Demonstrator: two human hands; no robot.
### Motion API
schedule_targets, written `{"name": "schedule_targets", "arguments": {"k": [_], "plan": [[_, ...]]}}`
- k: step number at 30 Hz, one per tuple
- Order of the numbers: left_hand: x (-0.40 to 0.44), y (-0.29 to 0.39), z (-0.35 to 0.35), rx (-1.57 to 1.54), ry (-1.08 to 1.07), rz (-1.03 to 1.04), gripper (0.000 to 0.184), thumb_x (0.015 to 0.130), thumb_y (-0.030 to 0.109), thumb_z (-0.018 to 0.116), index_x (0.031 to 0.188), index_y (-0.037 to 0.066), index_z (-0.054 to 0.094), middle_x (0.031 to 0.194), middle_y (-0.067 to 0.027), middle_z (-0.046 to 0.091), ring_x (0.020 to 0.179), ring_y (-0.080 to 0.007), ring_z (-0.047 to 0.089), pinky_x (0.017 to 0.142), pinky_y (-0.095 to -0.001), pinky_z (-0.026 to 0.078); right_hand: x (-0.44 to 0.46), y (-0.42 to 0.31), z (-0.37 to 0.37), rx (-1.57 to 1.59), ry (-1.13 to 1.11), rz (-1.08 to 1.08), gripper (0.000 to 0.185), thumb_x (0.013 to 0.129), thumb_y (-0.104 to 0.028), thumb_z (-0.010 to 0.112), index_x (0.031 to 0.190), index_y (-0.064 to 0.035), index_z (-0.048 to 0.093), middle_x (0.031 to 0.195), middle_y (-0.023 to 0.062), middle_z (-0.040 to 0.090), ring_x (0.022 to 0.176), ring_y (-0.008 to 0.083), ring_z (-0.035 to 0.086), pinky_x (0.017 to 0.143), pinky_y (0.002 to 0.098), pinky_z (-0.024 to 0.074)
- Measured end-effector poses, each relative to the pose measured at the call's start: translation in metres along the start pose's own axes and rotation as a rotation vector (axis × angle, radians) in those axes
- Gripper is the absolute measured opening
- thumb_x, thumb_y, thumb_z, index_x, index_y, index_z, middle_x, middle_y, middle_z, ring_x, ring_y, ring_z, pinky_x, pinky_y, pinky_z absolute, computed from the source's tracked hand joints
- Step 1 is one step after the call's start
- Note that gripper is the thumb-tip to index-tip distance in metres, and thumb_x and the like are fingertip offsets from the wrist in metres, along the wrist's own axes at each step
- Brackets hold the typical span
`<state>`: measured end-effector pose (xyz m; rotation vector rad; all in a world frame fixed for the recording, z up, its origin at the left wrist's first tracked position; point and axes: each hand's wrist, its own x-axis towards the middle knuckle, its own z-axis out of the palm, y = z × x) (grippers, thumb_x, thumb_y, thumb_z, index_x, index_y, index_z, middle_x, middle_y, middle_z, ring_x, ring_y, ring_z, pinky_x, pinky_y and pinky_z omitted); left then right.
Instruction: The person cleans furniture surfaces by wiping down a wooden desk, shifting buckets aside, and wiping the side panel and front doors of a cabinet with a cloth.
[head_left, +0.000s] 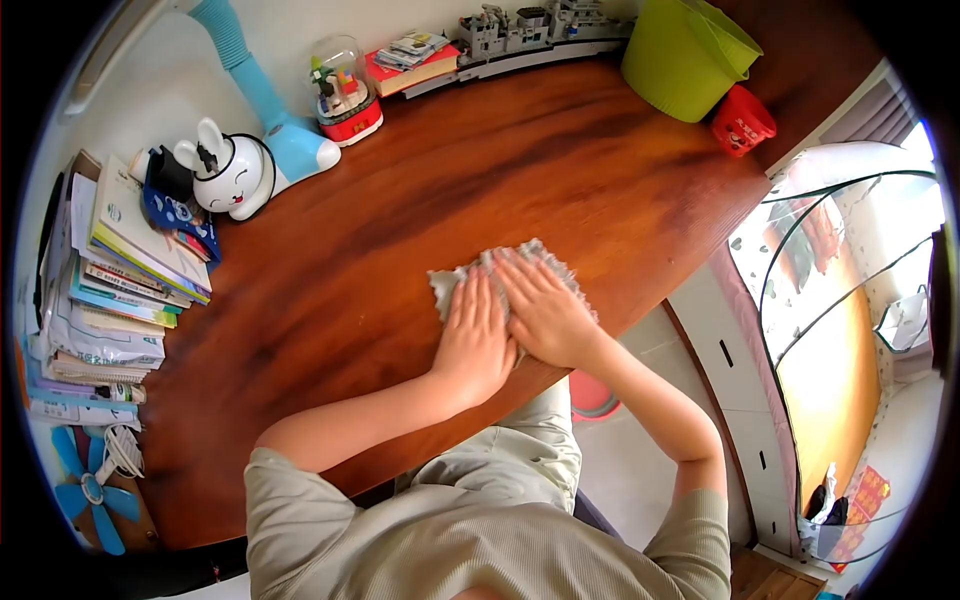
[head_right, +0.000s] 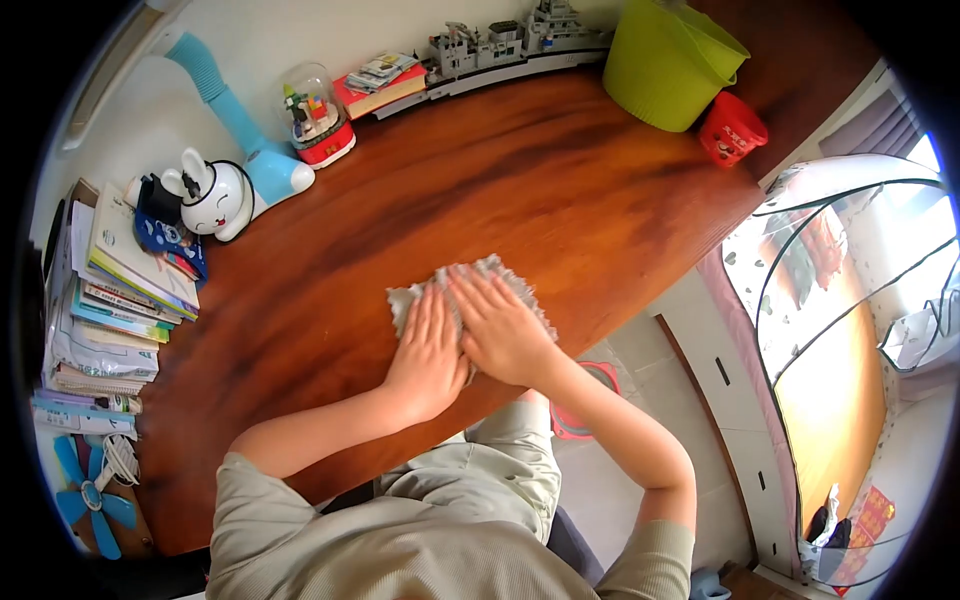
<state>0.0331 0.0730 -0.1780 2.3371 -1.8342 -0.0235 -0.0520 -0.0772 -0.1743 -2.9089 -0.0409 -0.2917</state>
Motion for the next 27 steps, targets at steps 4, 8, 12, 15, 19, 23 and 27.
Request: {"name": "schedule_targets", "arguments": {"k": [4,8,12,15,19,23,27], "plan": [[-0.018,-0.025,-0.007,0.026,-0.019,-0.002,0.074,0.089,0.031,0.047,0.133,-0.023,0.024,0.143,-0.0390,0.021,0.139,-0.0470,0.014,0.115,-0.0523,0.008,0.020,-0.017,0.007,0.080,0.045,-0.042,0.064,0.084,-0.019,0.045,0.141,0.0067,0.031,0.148,0.0191,0.031,0.139,0.0312,0.026,0.115,0.0441,0.0181],[0.002,-0.043,-0.008,0.048,-0.018,-0.038,0.074,0.090,0.029,0.048,0.134,-0.023,0.019,0.145,-0.0389,0.016,0.140,-0.0469,0.013,0.115,-0.0516,0.009,0.042,-0.002,0.012,0.094,0.044,-0.036,0.063,0.086,-0.019,0.045,0.142,0.0053,0.029,0.148,0.0199,0.032,0.139,0.0327,0.026,0.115,0.0441,0.0184],[0.054,-0.065,0.002,0.025,0.055,0.083,0.072,0.091,0.030,0.047,0.137,-0.019,0.021,0.146,-0.0348,0.018,0.140,-0.0437,0.014,0.115,-0.0505,0.011,0.054,0.040,0.014,0.030,0.091,0.048,0.062,0.087,-0.020,0.045,0.142,0.0055,0.029,0.148,0.0194,0.032,0.139,0.0320,0.026,0.115,0.0435,0.0183],[0.104,-0.071,0.009,0.076,0.053,0.147,0.072,0.092,0.033,0.047,0.138,-0.017,0.022,0.148,-0.0315,0.020,0.141,-0.0400,0.016,0.115,-0.0496,0.012,0.055,0.077,0.014,-0.087,0.189,0.111,0.058,0.089,-0.023,0.042,0.139,0.0066,0.033,0.146,0.0194,0.035,0.138,0.0317,0.029,0.114,0.0432,0.0212],[0.166,-0.067,0.024,0.009,0.128,0.146,0.067,0.093,0.031,0.048,0.139,-0.012,0.025,0.148,-0.0292,0.023,0.141,-0.0392,0.017,0.114,-0.0524,0.013,0.057,0.127,0.013,-0.126,0.250,0.240,0.055,0.091,-0.024,0.041,0.141,0.0000,0.035,0.146,0.0164,0.036,0.137,0.0308,0.031,0.112,0.0442,0.0247],[0.184,-0.062,0.035,0.012,0.198,0.141,0.065,0.093,0.031,0.046,0.139,-0.011,0.028,0.146,-0.0290,0.027,0.139,-0.0402,0.022,0.113,-0.0537,0.016,0.058,0.144,0.019,-0.190,0.304,0.288,0.054,0.092,-0.025,0.040,0.140,-0.0010,0.036,0.146,0.0155,0.037,0.136,0.0307,0.033,0.111,0.0449,0.0262],[0.151,-0.050,0.029,0.028,0.153,0.152,0.063,0.092,0.029,0.045,0.138,-0.011,0.029,0.147,-0.0290,0.025,0.139,-0.0415,0.019,0.113,-0.0545,0.014,0.041,0.114,0.017,-0.193,0.278,0.291,0.054,0.091,-0.024,0.040,0.139,0.0011,0.036,0.146,0.0176,0.037,0.136,0.0326,0.032,0.111,0.0462,0.0259]]}}
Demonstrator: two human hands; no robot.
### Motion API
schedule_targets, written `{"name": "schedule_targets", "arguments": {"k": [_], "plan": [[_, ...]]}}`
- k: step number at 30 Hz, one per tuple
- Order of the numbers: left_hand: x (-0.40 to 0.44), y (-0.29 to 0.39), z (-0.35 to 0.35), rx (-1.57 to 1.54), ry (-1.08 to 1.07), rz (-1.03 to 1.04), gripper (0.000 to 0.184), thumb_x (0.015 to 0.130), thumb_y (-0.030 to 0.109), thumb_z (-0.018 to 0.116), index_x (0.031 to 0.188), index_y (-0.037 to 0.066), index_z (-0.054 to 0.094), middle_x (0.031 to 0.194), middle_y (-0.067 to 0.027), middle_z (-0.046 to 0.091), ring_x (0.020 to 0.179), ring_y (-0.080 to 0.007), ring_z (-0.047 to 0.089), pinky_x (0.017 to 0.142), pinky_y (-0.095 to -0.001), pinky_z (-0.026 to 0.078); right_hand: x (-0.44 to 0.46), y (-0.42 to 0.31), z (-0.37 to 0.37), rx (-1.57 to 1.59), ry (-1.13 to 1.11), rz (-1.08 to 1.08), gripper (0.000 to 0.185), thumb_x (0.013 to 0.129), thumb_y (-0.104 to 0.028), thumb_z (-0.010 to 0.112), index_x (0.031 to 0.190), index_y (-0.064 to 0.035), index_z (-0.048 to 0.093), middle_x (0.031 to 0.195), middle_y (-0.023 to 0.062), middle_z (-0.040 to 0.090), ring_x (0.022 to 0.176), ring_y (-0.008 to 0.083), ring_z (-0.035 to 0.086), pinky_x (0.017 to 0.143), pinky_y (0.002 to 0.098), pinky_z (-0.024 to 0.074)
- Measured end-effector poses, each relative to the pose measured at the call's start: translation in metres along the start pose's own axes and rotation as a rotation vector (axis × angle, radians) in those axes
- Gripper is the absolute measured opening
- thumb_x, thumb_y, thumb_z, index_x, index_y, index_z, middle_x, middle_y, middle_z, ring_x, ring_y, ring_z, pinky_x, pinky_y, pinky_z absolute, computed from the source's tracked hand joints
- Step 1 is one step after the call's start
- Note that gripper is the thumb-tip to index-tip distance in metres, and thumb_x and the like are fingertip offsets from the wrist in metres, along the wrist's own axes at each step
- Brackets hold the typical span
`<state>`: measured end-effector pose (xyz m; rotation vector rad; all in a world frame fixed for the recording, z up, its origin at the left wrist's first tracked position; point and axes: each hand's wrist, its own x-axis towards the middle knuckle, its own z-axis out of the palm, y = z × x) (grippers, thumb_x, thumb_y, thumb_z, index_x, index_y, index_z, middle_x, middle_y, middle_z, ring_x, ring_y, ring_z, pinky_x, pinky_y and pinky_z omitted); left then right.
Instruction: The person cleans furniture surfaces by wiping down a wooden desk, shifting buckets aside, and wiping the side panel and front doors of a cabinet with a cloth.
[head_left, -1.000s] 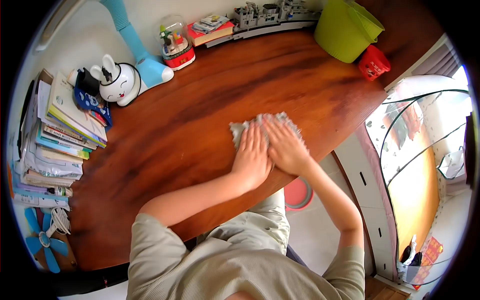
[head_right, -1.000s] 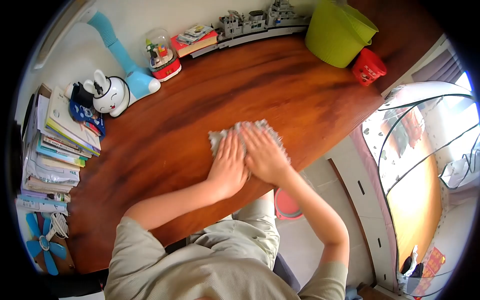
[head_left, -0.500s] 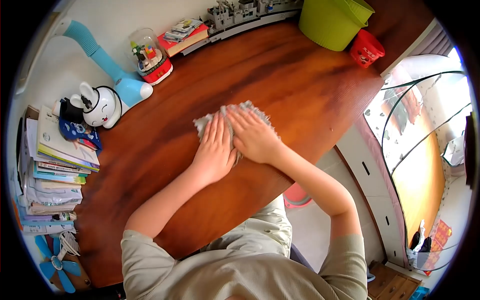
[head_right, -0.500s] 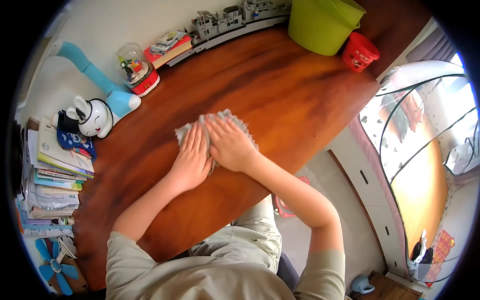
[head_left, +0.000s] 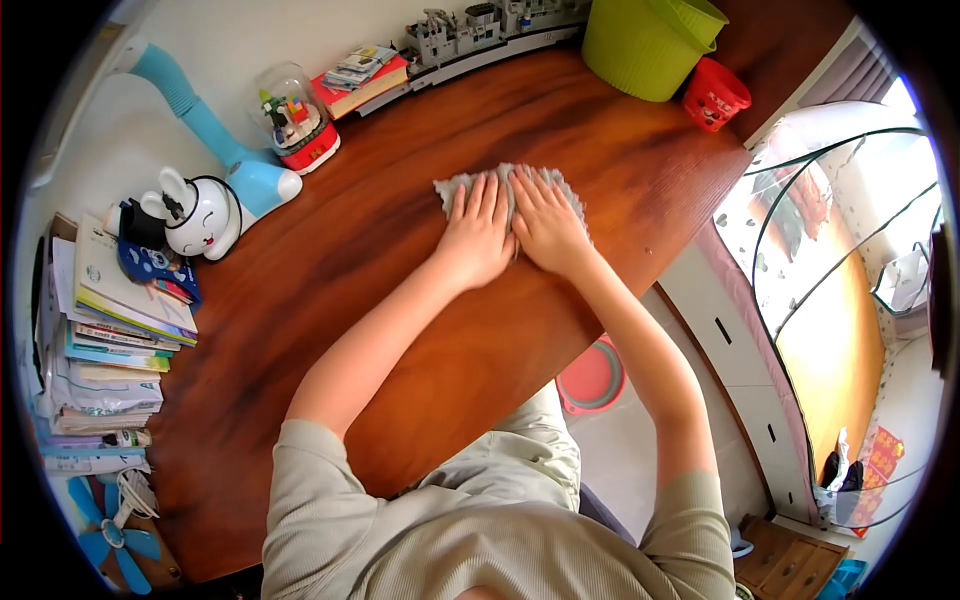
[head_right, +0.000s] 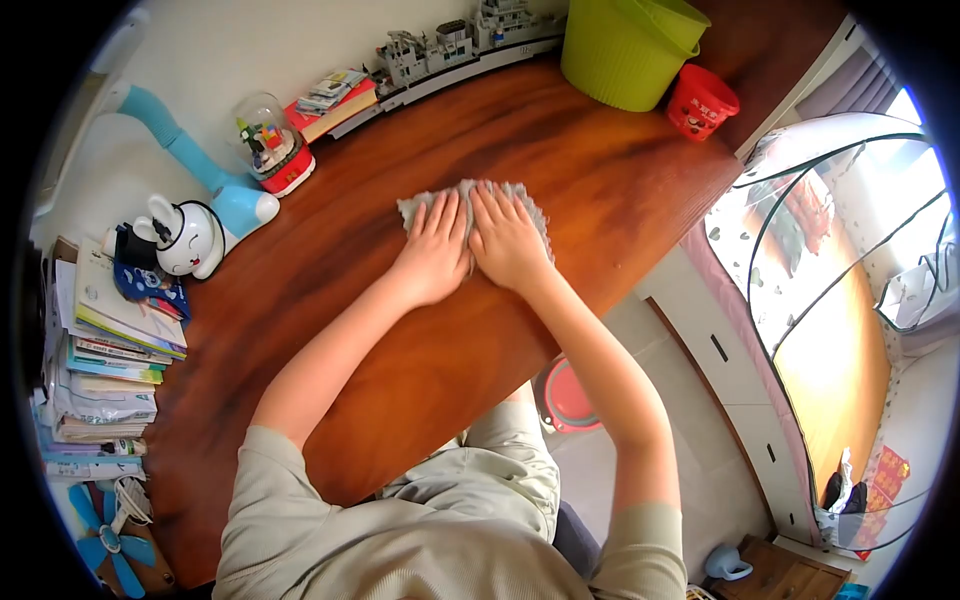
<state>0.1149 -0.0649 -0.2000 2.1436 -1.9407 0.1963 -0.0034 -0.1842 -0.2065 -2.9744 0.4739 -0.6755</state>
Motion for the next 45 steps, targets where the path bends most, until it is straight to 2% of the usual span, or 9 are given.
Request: {"name": "schedule_targets", "arguments": {"k": [1,6,10,16,21,30,37,41,45], "plan": [[-0.015,0.009,-0.006,0.039,-0.024,-0.006,0.070,0.089,0.033,0.049,0.139,-0.011,0.029,0.148,-0.0270,0.025,0.140,-0.0390,0.019,0.113,-0.0536,0.013,-0.011,-0.013,-0.013,0.034,-0.046,-0.004,0.056,0.090,-0.024,0.041,0.139,0.0036,0.036,0.145,0.0194,0.036,0.136,0.0337,0.031,0.111,0.0466,0.0251],[-0.084,0.045,-0.039,-0.061,-0.132,-0.005,0.072,0.091,0.033,0.046,0.139,-0.016,0.022,0.149,-0.0309,0.018,0.141,-0.0431,0.012,0.114,-0.0543,0.010,-0.056,-0.062,-0.054,0.167,-0.164,-0.075,0.060,0.087,-0.021,0.047,0.139,0.0058,0.034,0.147,0.0203,0.032,0.138,0.0338,0.028,0.112,0.0466,0.0229],[-0.090,0.041,-0.046,-0.011,-0.157,-0.017,0.072,0.091,0.033,0.047,0.138,-0.017,0.023,0.148,-0.0320,0.018,0.141,-0.0433,0.013,0.114,-0.0529,0.011,-0.042,-0.061,-0.051,0.173,-0.218,-0.167,0.060,0.087,-0.021,0.046,0.139,0.0061,0.034,0.147,0.0197,0.032,0.139,0.0334,0.026,0.113,0.0465,0.0210],[-0.056,-0.011,-0.033,0.113,-0.068,-0.126,0.071,0.091,0.034,0.050,0.136,-0.015,0.029,0.147,-0.0299,0.023,0.140,-0.0408,0.018,0.114,-0.0505,0.014,0.024,-0.045,-0.008,0.187,-0.126,-0.258,0.058,0.088,-0.021,0.046,0.138,0.0058,0.036,0.147,0.0179,0.035,0.138,0.0334,0.028,0.113,0.0459,0.0216],[-0.024,-0.065,-0.021,0.089,-0.033,-0.192,0.065,0.094,0.026,0.044,0.138,-0.016,0.022,0.148,-0.0301,0.019,0.140,-0.0421,0.016,0.114,-0.0509,0.014,0.087,-0.028,0.036,0.119,-0.012,-0.331,0.055,0.089,-0.022,0.045,0.136,0.0052,0.039,0.145,0.0174,0.037,0.136,0.0328,0.032,0.111,0.0464,0.0255],[0.043,-0.133,0.009,0.103,0.116,-0.184,0.060,0.093,0.026,0.041,0.138,-0.012,0.030,0.146,-0.0273,0.028,0.138,-0.0390,0.024,0.114,-0.0499,0.016,0.158,0.005,0.084,0.135,0.023,-0.183,0.055,0.091,-0.028,0.040,0.139,-0.0012,0.039,0.145,0.0163,0.039,0.136,0.0297,0.033,0.112,0.0447,0.0243],[0.020,-0.111,-0.003,0.091,0.047,-0.212,0.060,0.093,0.026,0.042,0.137,-0.012,0.031,0.147,-0.0274,0.027,0.139,-0.0397,0.022,0.113,-0.0512,0.016,0.132,-0.011,0.068,0.104,0.007,-0.164,0.057,0.089,-0.027,0.043,0.137,0.0022,0.039,0.145,0.0187,0.038,0.135,0.0325,0.033,0.111,0.0455,0.0259],[-0.026,-0.075,-0.026,0.080,-0.024,-0.135,0.063,0.091,0.027,0.046,0.135,-0.016,0.030,0.145,-0.0308,0.026,0.138,-0.0433,0.020,0.113,-0.0534,0.015,0.090,-0.034,0.035,0.212,-0.054,-0.275,0.058,0.088,-0.025,0.044,0.138,0.0042,0.037,0.145,0.0193,0.037,0.136,0.0333,0.032,0.111,0.0464,0.0249],[-0.032,-0.064,-0.028,0.063,-0.037,-0.202,0.067,0.092,0.029,0.045,0.135,-0.019,0.026,0.146,-0.0343,0.021,0.139,-0.0434,0.018,0.114,-0.0525,0.013,0.098,-0.030,0.035,0.244,-0.096,-0.387,0.056,0.089,-0.022,0.043,0.138,0.0045,0.037,0.145,0.0176,0.037,0.137,0.0315,0.030,0.112,0.0446,0.0234]]}}
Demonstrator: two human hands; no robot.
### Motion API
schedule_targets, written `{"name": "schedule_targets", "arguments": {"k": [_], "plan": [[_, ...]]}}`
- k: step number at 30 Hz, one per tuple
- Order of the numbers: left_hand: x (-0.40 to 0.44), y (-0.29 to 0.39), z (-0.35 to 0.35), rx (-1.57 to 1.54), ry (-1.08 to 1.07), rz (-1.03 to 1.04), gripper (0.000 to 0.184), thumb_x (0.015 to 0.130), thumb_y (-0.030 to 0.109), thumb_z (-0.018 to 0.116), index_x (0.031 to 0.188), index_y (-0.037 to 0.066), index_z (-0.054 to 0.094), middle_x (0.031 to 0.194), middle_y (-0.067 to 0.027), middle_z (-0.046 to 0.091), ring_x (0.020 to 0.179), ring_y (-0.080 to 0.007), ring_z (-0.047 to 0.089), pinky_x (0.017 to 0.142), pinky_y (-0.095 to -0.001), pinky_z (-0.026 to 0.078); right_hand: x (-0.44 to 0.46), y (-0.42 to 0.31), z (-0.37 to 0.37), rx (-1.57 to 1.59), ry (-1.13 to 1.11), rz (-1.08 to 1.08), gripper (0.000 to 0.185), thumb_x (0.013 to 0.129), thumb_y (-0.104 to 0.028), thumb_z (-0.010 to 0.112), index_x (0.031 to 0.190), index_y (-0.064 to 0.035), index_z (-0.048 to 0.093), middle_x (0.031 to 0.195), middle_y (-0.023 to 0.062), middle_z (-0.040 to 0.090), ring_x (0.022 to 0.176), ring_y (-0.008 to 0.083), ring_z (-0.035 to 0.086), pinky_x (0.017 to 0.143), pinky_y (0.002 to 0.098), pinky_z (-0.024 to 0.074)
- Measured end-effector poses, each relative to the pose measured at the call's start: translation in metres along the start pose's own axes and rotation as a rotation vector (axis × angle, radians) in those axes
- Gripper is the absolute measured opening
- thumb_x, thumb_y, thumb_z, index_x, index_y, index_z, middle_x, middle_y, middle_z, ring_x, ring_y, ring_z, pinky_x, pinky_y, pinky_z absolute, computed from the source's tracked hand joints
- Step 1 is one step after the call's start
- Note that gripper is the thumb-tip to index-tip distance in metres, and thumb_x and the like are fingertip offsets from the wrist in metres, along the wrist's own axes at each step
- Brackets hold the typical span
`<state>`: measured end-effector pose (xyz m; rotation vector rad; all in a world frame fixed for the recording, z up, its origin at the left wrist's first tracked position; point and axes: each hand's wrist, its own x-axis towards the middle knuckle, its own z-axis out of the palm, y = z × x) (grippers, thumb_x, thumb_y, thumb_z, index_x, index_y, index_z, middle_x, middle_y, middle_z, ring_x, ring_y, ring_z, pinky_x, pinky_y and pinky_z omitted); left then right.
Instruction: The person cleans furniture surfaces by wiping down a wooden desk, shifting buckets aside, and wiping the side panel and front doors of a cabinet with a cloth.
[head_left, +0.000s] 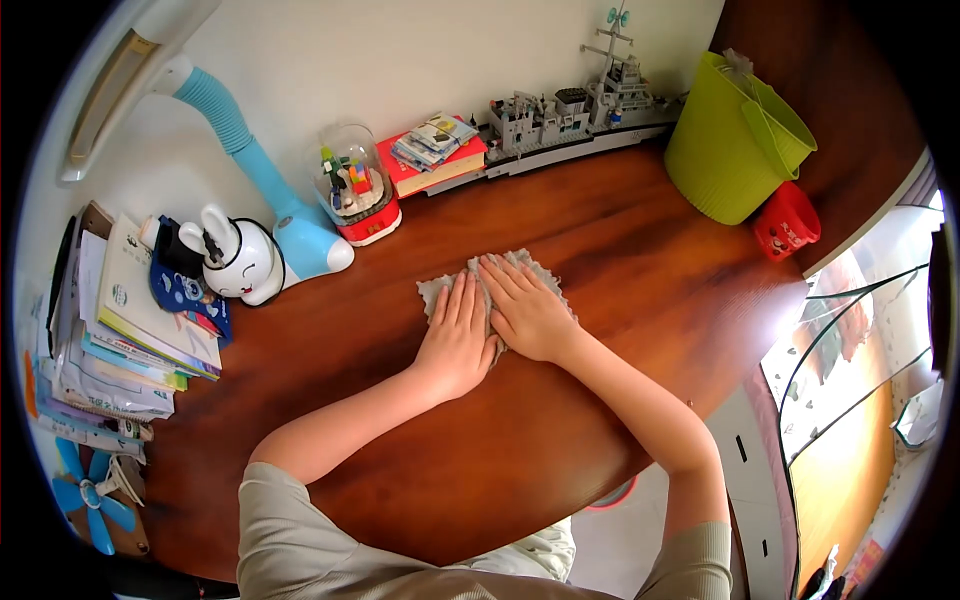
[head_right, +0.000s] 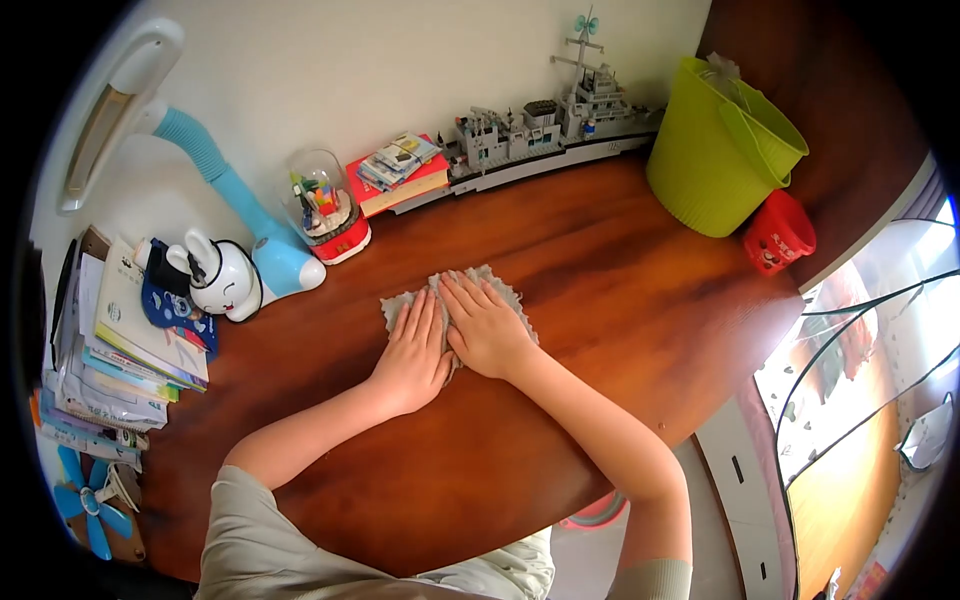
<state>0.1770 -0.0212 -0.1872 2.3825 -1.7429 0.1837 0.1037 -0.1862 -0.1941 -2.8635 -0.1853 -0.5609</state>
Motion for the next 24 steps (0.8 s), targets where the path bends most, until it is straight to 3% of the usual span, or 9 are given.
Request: {"name": "schedule_targets", "arguments": {"k": [3,8,16,21,24], "plan": [[0.022,-0.004,0.008,0.060,0.003,-0.096,0.068,0.092,0.029,0.045,0.135,-0.019,0.025,0.145,-0.0352,0.021,0.139,-0.0444,0.016,0.114,-0.0520,0.012,0.022,0.024,0.005,0.005,-0.030,-0.047,0.055,0.090,-0.021,0.042,0.139,0.0041,0.036,0.146,0.0168,0.036,0.137,0.0315,0.030,0.113,0.0443,0.0233],[0.080,-0.043,0.032,0.069,0.106,-0.059,0.067,0.092,0.029,0.044,0.135,-0.019,0.026,0.144,-0.0346,0.024,0.138,-0.0441,0.019,0.114,-0.0500,0.014,0.059,0.072,0.017,-0.028,-0.017,0.011,0.054,0.090,-0.019,0.039,0.140,0.0014,0.035,0.147,0.0152,0.035,0.137,0.0313,0.030,0.113,0.0452,0.0228],[0.154,-0.047,0.056,-0.021,0.143,-0.017,0.065,0.093,0.031,0.041,0.138,-0.015,0.027,0.146,-0.0299,0.027,0.139,-0.0385,0.023,0.115,-0.0454,0.016,0.060,0.139,0.011,-0.084,-0.013,0.205,0.056,0.092,-0.029,0.037,0.142,-0.0033,0.036,0.149,0.0121,0.034,0.139,0.0275,0.027,0.113,0.0433,0.0220],[0.174,-0.034,0.063,0.031,0.215,-0.045,0.062,0.092,0.032,0.044,0.138,-0.008,0.033,0.146,-0.0243,0.032,0.138,-0.0346,0.026,0.112,-0.0521,0.017,0.050,0.145,0.010,-0.215,0.048,0.312,0.055,0.093,-0.031,0.036,0.142,-0.0069,0.037,0.148,0.0110,0.036,0.138,0.0272,0.030,0.113,0.0455,0.0205],[0.167,-0.027,0.054,0.069,0.051,-0.104,0.062,0.095,0.031,0.038,0.143,-0.006,0.025,0.150,-0.0214,0.025,0.141,-0.0326,0.021,0.114,-0.0510,0.014,0.044,0.133,0.011,-0.230,0.069,0.381,0.054,0.093,-0.031,0.037,0.141,-0.0062,0.038,0.147,0.0116,0.037,0.137,0.0288,0.031,0.112,0.0465,0.0227]]}}
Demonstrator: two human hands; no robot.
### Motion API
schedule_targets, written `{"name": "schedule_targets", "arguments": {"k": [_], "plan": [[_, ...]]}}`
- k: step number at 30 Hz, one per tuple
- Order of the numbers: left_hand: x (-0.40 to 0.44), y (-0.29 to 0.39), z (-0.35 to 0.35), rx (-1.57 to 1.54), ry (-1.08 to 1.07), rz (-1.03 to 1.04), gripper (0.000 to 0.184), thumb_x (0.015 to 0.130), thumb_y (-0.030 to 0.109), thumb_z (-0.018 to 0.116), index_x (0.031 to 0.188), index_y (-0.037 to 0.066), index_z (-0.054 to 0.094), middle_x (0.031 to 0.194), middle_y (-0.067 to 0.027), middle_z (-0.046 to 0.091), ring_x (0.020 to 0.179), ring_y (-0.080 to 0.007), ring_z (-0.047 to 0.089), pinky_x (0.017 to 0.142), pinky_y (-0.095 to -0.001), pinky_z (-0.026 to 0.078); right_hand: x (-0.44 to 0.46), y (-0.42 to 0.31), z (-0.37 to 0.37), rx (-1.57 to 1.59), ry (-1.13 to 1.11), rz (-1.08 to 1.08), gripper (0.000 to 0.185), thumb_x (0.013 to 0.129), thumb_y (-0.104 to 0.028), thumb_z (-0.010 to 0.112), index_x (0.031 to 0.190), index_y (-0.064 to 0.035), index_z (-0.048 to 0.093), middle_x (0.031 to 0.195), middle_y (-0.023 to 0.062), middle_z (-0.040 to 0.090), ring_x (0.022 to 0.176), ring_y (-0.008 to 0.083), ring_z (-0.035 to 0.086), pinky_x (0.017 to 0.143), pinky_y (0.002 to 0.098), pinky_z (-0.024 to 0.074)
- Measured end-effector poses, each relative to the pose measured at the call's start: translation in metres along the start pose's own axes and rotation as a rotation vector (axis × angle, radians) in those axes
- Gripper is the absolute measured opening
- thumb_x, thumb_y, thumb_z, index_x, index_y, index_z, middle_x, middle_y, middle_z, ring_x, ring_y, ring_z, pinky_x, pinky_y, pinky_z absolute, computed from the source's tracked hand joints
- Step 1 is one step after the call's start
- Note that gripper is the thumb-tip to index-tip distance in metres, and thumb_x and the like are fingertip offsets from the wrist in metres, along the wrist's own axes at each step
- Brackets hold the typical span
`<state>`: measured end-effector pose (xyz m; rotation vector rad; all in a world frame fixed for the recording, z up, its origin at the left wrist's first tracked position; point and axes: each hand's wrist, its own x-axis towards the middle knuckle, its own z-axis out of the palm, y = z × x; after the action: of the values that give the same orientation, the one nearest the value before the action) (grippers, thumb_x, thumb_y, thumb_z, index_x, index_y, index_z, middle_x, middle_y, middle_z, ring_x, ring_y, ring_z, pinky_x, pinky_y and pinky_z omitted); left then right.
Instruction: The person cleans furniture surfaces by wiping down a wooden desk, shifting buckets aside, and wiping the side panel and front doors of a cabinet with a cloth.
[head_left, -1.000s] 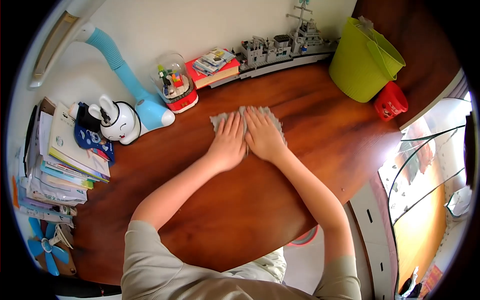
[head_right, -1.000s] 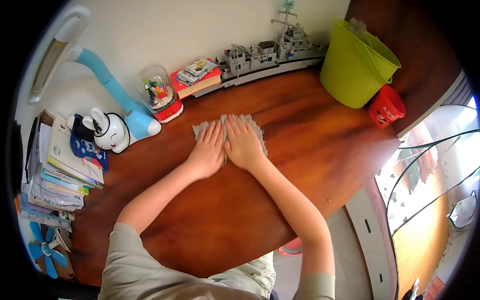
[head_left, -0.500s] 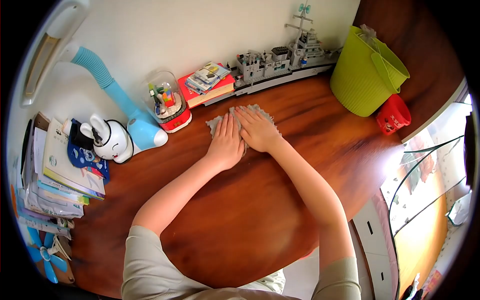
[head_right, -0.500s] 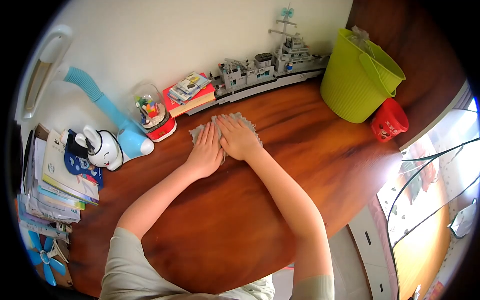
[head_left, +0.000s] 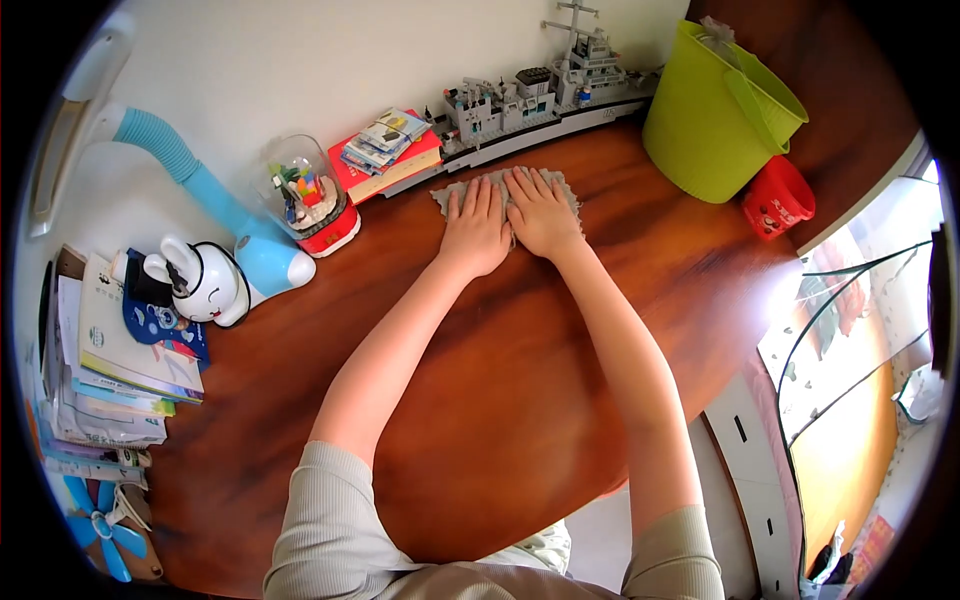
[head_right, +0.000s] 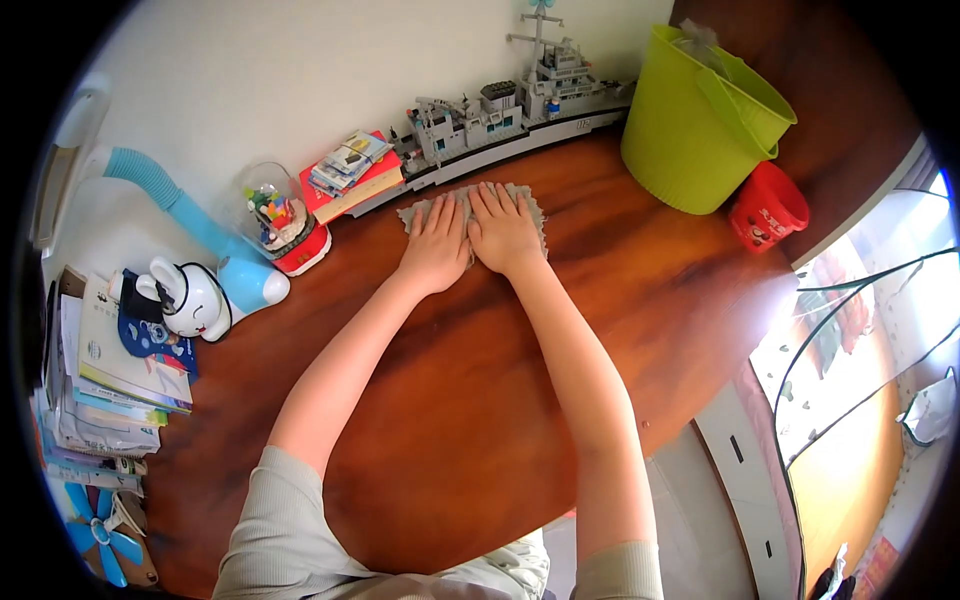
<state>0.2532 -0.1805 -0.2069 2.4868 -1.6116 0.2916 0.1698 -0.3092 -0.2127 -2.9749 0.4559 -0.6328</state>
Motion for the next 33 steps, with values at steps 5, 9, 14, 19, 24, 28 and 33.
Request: {"name": "schedule_targets", "arguments": {"k": [5,9,14,19,24,28,33], "plan": [[-0.048,0.018,-0.012,-0.087,0.055,0.114,0.060,0.094,0.028,0.044,0.140,-0.008,0.029,0.149,-0.0244,0.026,0.140,-0.0372,0.020,0.113,-0.0526,0.015,-0.053,-0.021,-0.016,0.015,0.082,-0.059,0.052,0.092,-0.026,0.041,0.138,-0.0027,0.041,0.144,0.0159,0.040,0.134,0.0334,0.035,0.109,0.0481,0.0270],[-0.104,0.035,-0.038,-0.106,0.007,0.231,0.062,0.094,0.028,0.046,0.139,-0.011,0.029,0.148,-0.0269,0.025,0.140,-0.0382,0.019,0.113,-0.0526,0.014,-0.107,-0.053,-0.051,0.059,0.048,-0.097,0.052,0.092,-0.024,0.043,0.137,0.0007,0.040,0.142,0.0179,0.041,0.134,0.0346,0.035,0.109,0.0480,0.0273],[-0.125,0.038,-0.051,-0.143,-0.053,0.282,0.063,0.094,0.029,0.046,0.138,-0.014,0.027,0.148,-0.0279,0.022,0.141,-0.0378,0.016,0.114,-0.0516,0.012,-0.122,-0.057,-0.064,0.107,0.003,-0.171,0.054,0.092,-0.024,0.044,0.138,0.0029,0.038,0.144,0.0174,0.040,0.135,0.0330,0.033,0.110,0.0460,0.0271],[-0.083,0.024,-0.028,-0.139,0.005,0.299,0.060,0.093,0.024,0.043,0.137,-0.015,0.028,0.147,-0.0292,0.024,0.141,-0.0380,0.018,0.115,-0.0478,0.015,-0.092,-0.038,-0.041,0.058,0.057,-0.149,0.053,0.091,-0.024,0.042,0.137,0.0037,0.040,0.144,0.0171,0.040,0.134,0.0318,0.035,0.109,0.0453,0.0293],[-0.038,0.016,0.000,-0.130,0.138,0.237,0.057,0.094,0.025,0.039,0.136,-0.012,0.033,0.145,-0.0274,0.031,0.138,-0.0359,0.026,0.115,-0.0452,0.019,-0.055,-0.018,-0.015,0.004,0.103,-0.012,0.052,0.092,-0.025,0.039,0.138,-0.0013,0.042,0.144,0.0139,0.041,0.135,0.0292,0.036,0.109,0.0445,0.0300],[-0.038,0.020,0.001,-0.161,0.189,0.198,0.057,0.093,0.025,0.040,0.136,-0.011,0.035,0.144,-0.0274,0.033,0.137,-0.0352,0.029,0.114,-0.0440,0.020,-0.059,-0.024,-0.013,-0.016,0.129,0.067,0.052,0.092,-0.027,0.040,0.138,-0.0026,0.041,0.144,0.0132,0.041,0.134,0.0287,0.036,0.110,0.0449,0.0285],[-0.083,0.038,-0.015,-0.117,0.135,0.214,0.057,0.093,0.024,0.041,0.137,-0.012,0.032,0.145,-0.0279,0.031,0.139,-0.0362,0.026,0.114,-0.0455,0.019,-0.100,-0.045,-0.033,-0.014,0.093,0.046,0.053,0.092,-0.026,0.040,0.139,-0.0022,0.039,0.144,0.0152,0.040,0.135,0.0296,0.036,0.110,0.0450,0.0278]]}}
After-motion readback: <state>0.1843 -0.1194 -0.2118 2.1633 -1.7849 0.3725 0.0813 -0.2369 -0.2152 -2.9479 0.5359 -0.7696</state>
